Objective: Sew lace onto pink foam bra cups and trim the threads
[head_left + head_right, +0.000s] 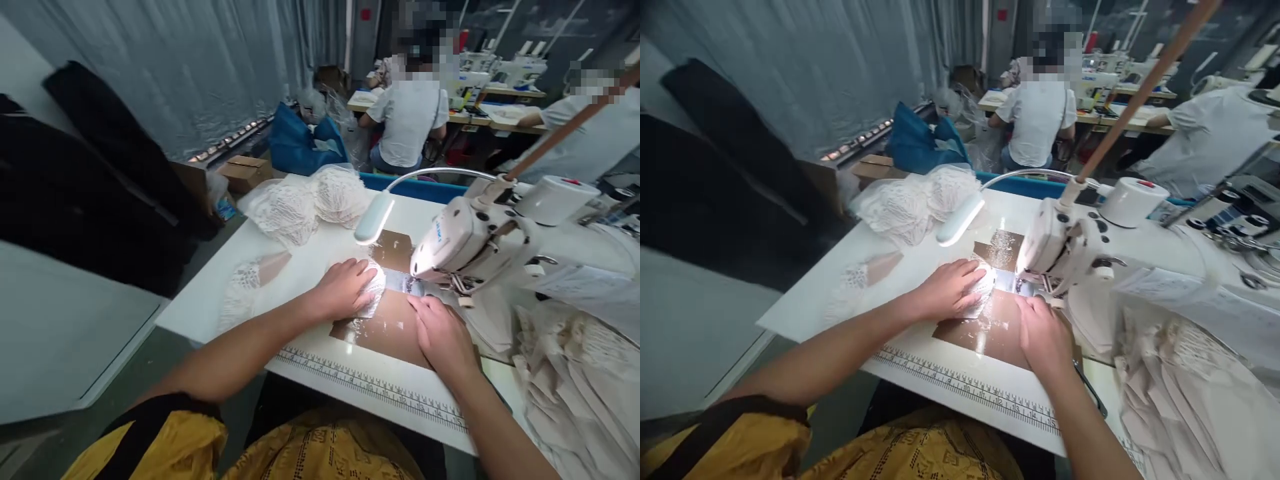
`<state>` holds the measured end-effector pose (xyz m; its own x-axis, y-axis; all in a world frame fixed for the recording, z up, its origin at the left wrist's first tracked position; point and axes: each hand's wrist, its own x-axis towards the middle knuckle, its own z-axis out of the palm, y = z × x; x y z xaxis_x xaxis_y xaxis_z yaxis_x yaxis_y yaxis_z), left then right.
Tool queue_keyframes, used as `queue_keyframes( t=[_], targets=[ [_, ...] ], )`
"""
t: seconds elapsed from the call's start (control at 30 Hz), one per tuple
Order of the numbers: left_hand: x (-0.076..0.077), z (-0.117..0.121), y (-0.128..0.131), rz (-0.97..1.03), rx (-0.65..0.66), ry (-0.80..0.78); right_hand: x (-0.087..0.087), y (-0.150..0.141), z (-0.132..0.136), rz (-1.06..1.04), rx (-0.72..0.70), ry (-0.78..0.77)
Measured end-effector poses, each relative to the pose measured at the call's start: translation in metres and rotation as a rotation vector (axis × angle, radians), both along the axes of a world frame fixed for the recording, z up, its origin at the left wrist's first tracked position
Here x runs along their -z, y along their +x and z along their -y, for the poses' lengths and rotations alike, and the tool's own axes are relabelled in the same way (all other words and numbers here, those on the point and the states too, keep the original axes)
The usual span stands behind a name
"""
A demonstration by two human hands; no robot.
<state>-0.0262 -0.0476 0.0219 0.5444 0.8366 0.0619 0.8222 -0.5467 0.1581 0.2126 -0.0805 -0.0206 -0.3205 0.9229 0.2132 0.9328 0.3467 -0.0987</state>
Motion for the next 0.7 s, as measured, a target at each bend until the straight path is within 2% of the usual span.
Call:
queue_keyframes(
  t=[0.07,0.13,0.2,0.23,0.33,0.4,0.5,0.6,0.7],
  targets=[
    [-0.007,0.016,-0.032,0.001,-0.117,0.017,0.003,0.003,0.000,-0.001,-0.023,0.006],
    [-0.007,0.031,-0.073,-0.019,-0.370,0.089,0.006,0.005,0.000,-0.003,-0.036,0.003],
    [-0.001,0.044,-0.116,-0.019,-0.659,0.150,0.008,0.007,0.000,-0.013,-0.038,-0.011],
    [0.004,0.049,-0.136,0.007,-0.759,0.151,0.008,0.007,0.000,-0.027,-0.036,-0.022],
    [0.018,0.070,-0.178,0.110,-0.877,0.150,0.003,0.010,0.002,-0.154,-0.063,-0.079],
    [0.021,0.087,-0.184,0.162,-0.887,0.164,-0.006,0.011,0.007,-0.323,-0.111,-0.152],
    [0.014,0.115,-0.161,0.394,-0.806,0.135,-0.025,0.004,0.023,-0.637,-0.174,-0.371],
    [0.003,0.133,-0.115,0.620,-0.545,0.073,-0.039,-0.019,0.046,-0.941,-0.243,-0.659],
    [-0.003,0.137,-0.065,0.695,-0.197,0.028,-0.039,-0.054,0.065,-1.297,-0.305,-0.788]
  ],
)
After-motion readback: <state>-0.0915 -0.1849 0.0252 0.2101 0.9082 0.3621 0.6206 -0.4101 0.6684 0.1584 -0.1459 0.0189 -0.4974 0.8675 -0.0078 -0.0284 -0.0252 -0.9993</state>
